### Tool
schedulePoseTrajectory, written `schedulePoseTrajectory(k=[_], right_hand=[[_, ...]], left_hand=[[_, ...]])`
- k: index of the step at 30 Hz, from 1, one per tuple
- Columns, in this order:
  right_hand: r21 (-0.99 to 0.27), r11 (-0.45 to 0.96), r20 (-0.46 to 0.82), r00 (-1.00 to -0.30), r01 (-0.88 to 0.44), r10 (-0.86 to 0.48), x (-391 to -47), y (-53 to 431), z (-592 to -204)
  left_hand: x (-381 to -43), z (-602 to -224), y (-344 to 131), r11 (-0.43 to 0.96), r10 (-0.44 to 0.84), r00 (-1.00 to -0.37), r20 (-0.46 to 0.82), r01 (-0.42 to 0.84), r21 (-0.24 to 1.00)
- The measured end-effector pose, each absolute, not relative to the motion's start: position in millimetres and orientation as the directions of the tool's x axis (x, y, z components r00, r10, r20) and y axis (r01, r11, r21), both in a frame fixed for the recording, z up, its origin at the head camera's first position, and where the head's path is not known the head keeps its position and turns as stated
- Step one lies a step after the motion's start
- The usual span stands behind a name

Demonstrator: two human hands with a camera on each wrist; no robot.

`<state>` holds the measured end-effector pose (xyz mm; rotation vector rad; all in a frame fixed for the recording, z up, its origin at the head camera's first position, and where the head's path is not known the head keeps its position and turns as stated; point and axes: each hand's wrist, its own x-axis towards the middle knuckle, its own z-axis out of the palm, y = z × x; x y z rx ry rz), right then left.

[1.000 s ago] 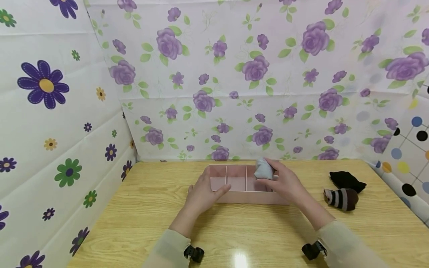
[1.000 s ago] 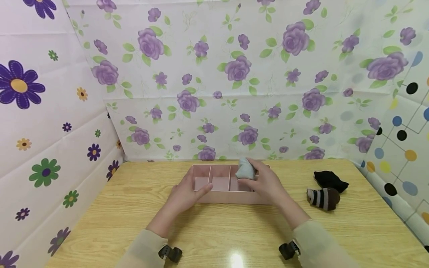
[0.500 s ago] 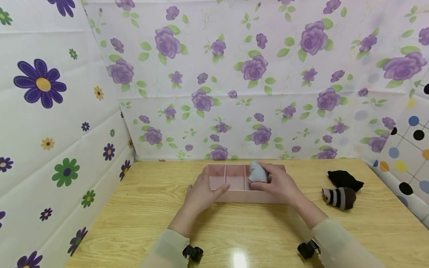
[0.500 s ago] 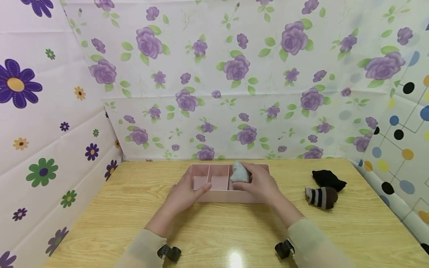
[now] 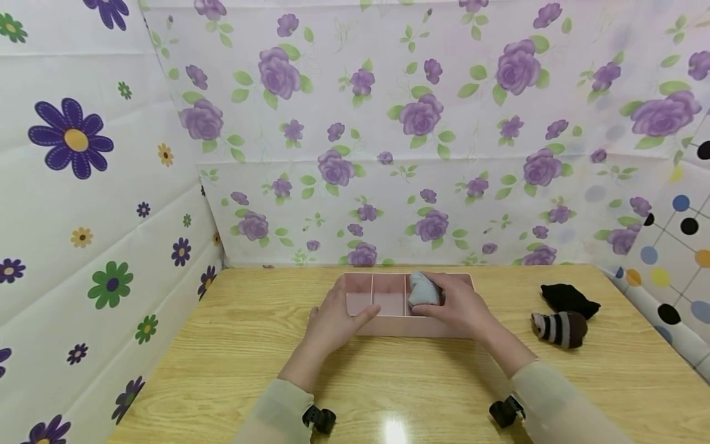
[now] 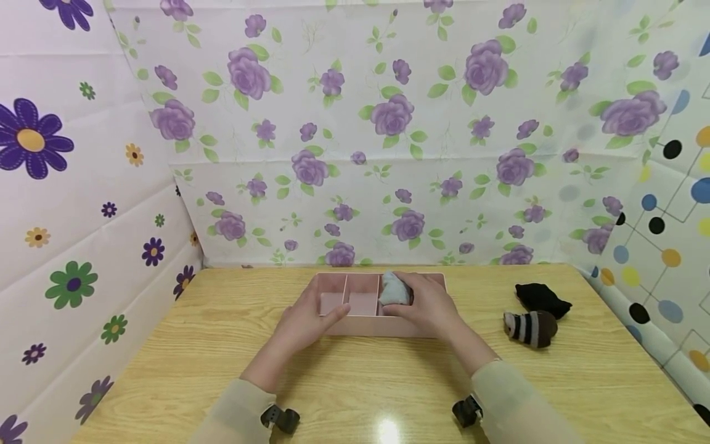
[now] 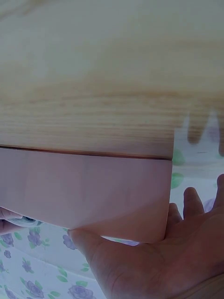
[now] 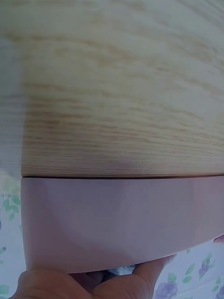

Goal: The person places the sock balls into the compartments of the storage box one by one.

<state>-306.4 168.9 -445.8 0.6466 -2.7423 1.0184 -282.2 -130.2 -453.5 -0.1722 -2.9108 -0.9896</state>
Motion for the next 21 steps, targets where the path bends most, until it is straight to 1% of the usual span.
schedulePoseTrajectory(k=[4,12,21], right_hand=[[-0.557,0.706,0.274,-0.899,-0.438,-0.341,-306.3,168.0,-445.4],[-0.569,0.69,0.269,-0.894,-0.447,-0.357,-305.1,170.7,-445.0],[-0.676,0.611,0.254,-0.909,-0.412,-0.331,-302.2,177.0,-443.0]], left_hand=[[-281.7,-453.6,-131.0,0.787,0.084,-0.992,0.091,0.122,0.605],[-281.8,-452.5,-131.6,0.786,0.085,-0.992,0.09,0.122,0.606],[-282.9,-454.2,-131.0,0.794,0.085,-0.993,0.086,0.119,0.596]])
